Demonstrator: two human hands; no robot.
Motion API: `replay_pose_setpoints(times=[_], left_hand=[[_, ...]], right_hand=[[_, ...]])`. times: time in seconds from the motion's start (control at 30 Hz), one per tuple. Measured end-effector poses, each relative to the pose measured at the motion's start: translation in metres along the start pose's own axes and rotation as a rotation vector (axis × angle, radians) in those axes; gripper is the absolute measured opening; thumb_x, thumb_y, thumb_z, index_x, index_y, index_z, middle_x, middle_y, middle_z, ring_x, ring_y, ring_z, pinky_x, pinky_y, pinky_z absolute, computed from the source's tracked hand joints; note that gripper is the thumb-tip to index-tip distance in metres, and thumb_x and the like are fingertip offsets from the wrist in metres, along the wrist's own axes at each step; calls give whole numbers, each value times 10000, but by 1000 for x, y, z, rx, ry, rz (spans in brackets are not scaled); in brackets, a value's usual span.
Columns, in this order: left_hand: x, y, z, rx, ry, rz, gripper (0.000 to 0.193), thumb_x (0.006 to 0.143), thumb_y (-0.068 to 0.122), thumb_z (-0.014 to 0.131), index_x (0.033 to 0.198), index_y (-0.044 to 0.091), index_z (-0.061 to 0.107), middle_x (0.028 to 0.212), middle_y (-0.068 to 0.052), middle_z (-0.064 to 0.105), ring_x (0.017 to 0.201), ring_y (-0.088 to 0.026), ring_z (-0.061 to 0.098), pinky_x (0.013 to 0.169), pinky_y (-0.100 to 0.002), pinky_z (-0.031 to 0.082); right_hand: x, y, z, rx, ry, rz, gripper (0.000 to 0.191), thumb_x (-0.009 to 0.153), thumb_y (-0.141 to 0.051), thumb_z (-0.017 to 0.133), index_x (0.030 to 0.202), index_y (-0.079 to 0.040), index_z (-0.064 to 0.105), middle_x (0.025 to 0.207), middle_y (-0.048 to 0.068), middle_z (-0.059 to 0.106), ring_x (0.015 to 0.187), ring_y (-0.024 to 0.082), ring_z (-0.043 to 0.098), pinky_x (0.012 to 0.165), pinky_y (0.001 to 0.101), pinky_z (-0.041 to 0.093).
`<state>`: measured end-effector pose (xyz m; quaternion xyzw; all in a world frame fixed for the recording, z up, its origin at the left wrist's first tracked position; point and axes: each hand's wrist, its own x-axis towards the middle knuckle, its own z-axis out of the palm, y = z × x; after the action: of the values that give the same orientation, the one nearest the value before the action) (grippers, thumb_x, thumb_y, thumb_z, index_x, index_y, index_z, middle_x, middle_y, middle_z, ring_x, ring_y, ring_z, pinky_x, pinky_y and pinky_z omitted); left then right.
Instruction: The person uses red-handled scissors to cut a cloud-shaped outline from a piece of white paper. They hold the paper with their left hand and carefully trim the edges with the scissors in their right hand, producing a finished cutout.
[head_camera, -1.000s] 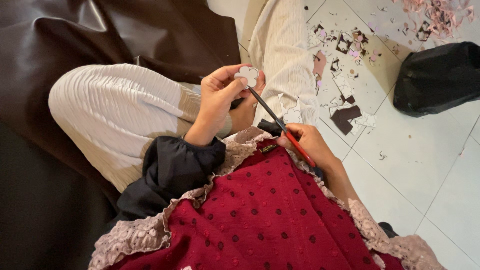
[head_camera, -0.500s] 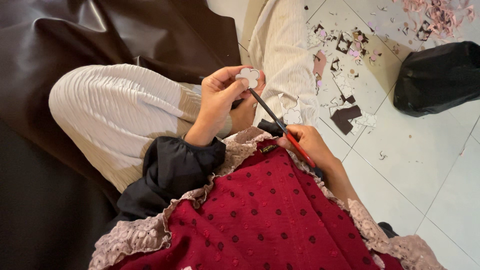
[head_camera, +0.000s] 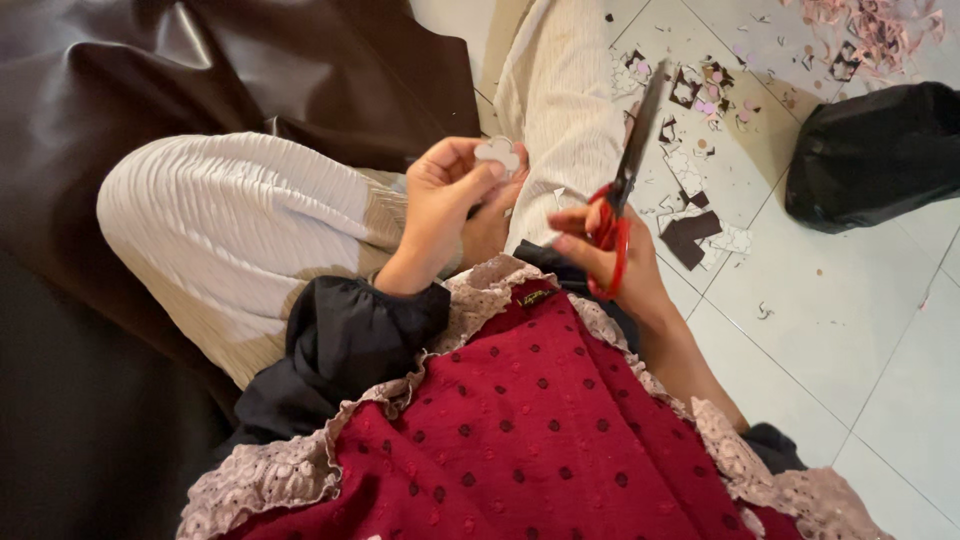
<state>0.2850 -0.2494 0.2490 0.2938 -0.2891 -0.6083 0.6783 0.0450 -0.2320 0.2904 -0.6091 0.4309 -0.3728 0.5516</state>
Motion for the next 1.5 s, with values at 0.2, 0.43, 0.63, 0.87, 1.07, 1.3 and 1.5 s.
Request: replay_pose_setpoints(times=[0.2, 0.43, 0.63, 0.87, 1.07, 1.3, 1.5], left_hand=[[-3, -8, 8, 68, -60, -90, 159, 892, -37, 746, 1024, -16, 660, 970, -101, 756, 864, -118, 725, 777, -253, 604], [-1, -20, 5, 132, -78, 4, 155, 876, -85, 740, 936, 5, 629, 957, -83, 747, 875, -92, 703, 792, -231, 579], [-7, -23, 9, 184, -18, 63, 126, 914, -71, 726, 938, -2, 624, 940, -83, 742, 851, -85, 690, 750, -219, 561], [-7, -27, 10, 92, 21, 7, 123, 902, -51, 728, 935, 0, 621, 926, -102, 752, 834, -109, 716, 764, -243, 597], [-5, -30, 9, 27, 26, -42, 121, 907, -41, 726, 946, 9, 622, 916, -114, 744, 806, -133, 713, 732, -271, 590], [6, -7, -2, -134, 201, -6, 112, 887, -1, 720, 966, 18, 644, 923, -76, 725, 793, -136, 686, 755, -303, 600], [0, -6, 3, -96, 188, -94, 118, 947, 114, 714, 992, 7, 692, 896, -66, 728, 776, -122, 677, 737, -292, 594]], right_hand=[[28, -9, 26, 71, 109, -124, 376, 879, 17, 797, 938, -83, 440, 1104, 179, 712, 981, 173, 705, 837, 296, 597], [38, -5, 39, -13, 181, -184, 331, 932, 27, 779, 923, -73, 463, 958, 114, 738, 754, 71, 627, 618, 214, 470], [38, 4, 44, 26, 195, -215, 318, 958, 8, 768, 943, -84, 464, 967, 87, 715, 825, 67, 640, 693, 207, 501], [36, 10, 46, 74, 191, -186, 318, 956, 18, 739, 967, -89, 440, 978, 90, 701, 846, 93, 634, 737, 232, 509], [34, 12, 43, 85, 135, -201, 291, 970, 25, 691, 983, -93, 426, 985, 104, 680, 903, 127, 659, 804, 264, 537], [23, 4, 26, 201, 226, 3, 277, 945, 59, 644, 962, -104, 421, 969, 138, 662, 806, 198, 636, 599, 288, 460], [15, -11, 6, 299, 274, -109, 235, 954, 67, 629, 963, -102, 466, 1170, 195, 705, 1085, 220, 728, 864, 289, 580]])
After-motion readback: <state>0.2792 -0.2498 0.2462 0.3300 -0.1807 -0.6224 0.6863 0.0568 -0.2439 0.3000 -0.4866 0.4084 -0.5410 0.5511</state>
